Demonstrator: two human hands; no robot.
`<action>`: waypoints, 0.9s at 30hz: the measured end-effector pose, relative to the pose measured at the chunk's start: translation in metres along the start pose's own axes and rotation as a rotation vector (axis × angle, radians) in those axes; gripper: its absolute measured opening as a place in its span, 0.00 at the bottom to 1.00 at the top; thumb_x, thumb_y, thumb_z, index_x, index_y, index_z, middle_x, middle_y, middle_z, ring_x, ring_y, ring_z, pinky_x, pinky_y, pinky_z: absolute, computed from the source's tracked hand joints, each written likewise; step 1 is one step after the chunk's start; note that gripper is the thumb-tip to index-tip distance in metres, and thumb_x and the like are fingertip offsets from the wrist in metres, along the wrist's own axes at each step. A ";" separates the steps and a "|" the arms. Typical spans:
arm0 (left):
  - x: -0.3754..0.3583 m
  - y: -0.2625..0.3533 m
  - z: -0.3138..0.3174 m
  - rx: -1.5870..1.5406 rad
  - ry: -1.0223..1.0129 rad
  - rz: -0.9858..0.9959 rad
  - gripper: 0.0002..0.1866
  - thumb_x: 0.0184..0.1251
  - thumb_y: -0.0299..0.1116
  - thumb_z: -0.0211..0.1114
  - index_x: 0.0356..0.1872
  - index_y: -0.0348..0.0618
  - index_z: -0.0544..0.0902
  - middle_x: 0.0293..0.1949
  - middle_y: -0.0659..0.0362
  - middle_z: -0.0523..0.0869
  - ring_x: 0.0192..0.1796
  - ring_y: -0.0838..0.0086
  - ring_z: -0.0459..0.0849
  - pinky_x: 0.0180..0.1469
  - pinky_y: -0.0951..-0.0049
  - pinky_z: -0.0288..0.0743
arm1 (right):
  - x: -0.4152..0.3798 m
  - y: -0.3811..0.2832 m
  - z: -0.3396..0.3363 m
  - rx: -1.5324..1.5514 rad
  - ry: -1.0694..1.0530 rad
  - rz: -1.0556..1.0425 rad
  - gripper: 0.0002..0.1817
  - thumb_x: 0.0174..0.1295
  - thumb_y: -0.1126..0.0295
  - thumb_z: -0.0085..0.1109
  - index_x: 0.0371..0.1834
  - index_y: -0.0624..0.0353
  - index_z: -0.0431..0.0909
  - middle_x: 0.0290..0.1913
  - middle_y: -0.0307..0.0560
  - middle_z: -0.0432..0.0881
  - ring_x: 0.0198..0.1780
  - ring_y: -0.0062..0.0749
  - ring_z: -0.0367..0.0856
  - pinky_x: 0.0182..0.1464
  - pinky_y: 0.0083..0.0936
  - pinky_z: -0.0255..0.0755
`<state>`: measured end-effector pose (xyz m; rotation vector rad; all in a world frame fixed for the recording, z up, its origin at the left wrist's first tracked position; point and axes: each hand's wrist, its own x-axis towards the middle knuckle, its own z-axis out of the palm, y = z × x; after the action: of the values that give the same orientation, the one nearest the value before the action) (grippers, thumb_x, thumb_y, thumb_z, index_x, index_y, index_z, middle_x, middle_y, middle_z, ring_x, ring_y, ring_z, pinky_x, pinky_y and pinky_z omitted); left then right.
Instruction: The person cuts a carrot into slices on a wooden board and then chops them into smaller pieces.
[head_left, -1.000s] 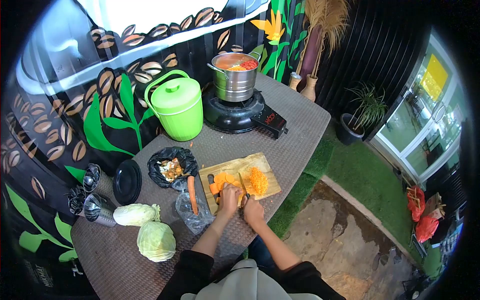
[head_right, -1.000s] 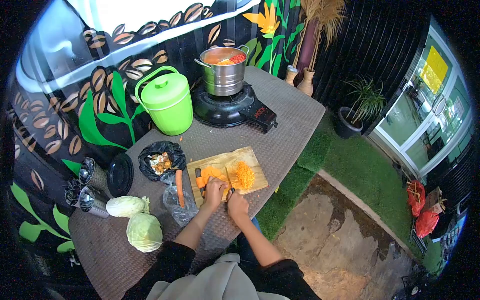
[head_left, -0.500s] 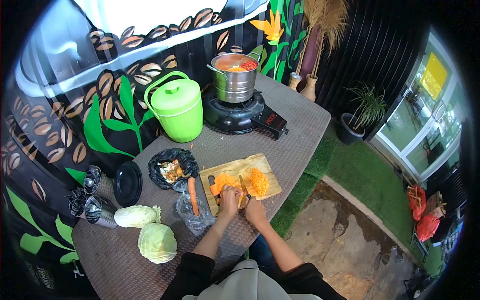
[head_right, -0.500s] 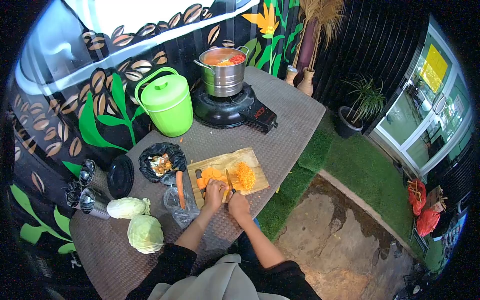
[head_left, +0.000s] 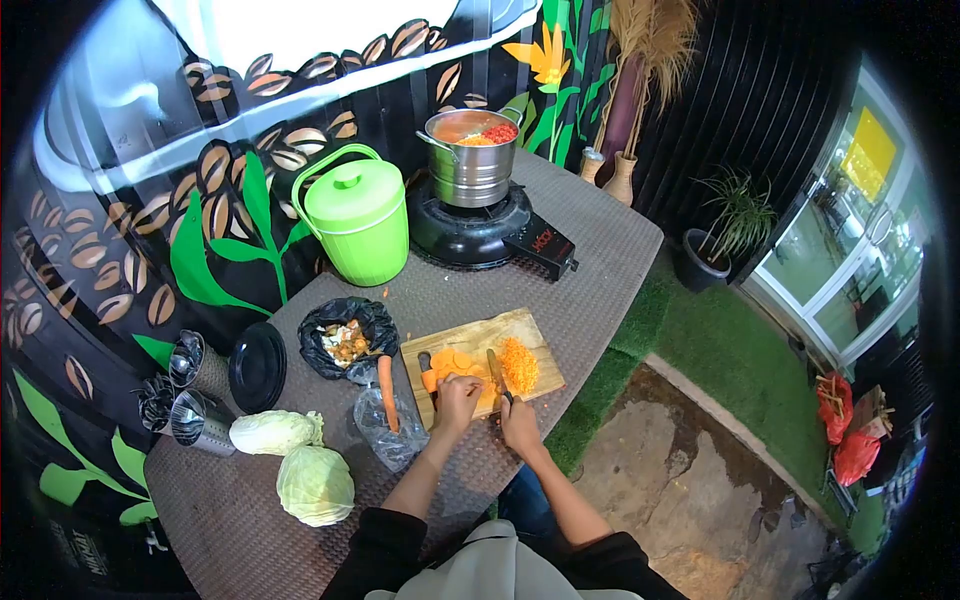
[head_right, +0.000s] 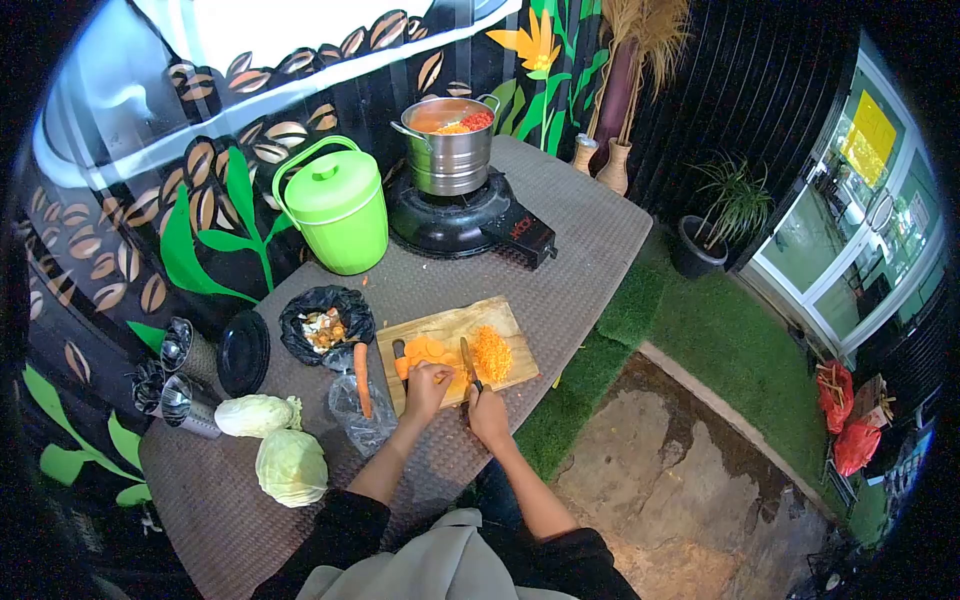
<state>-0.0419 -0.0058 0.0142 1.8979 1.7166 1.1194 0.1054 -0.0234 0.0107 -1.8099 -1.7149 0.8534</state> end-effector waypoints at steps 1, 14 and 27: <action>0.000 -0.001 -0.001 -0.045 0.005 -0.050 0.05 0.55 0.26 0.66 0.33 0.37 0.86 0.35 0.50 0.84 0.43 0.58 0.78 0.48 0.61 0.70 | -0.003 0.000 -0.002 0.013 0.004 -0.019 0.24 0.70 0.57 0.43 0.37 0.74 0.74 0.30 0.74 0.79 0.35 0.68 0.79 0.40 0.53 0.74; 0.023 0.001 0.006 0.188 0.117 -0.042 0.08 0.54 0.24 0.67 0.35 0.34 0.83 0.35 0.48 0.81 0.45 0.55 0.78 0.49 0.61 0.72 | -0.013 -0.002 0.000 -0.076 0.075 0.050 0.26 0.69 0.54 0.43 0.39 0.73 0.73 0.29 0.73 0.79 0.34 0.68 0.79 0.39 0.54 0.74; 0.043 -0.010 0.020 0.284 0.017 -0.102 0.05 0.53 0.26 0.65 0.31 0.39 0.81 0.33 0.50 0.82 0.43 0.55 0.80 0.49 0.57 0.68 | -0.034 -0.003 0.021 0.144 0.110 0.002 0.21 0.69 0.61 0.45 0.38 0.73 0.75 0.31 0.75 0.77 0.38 0.68 0.77 0.40 0.52 0.69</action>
<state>-0.0356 0.0416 0.0085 1.9364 2.0491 0.8960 0.0873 -0.0581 0.0021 -1.7303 -1.5436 0.8394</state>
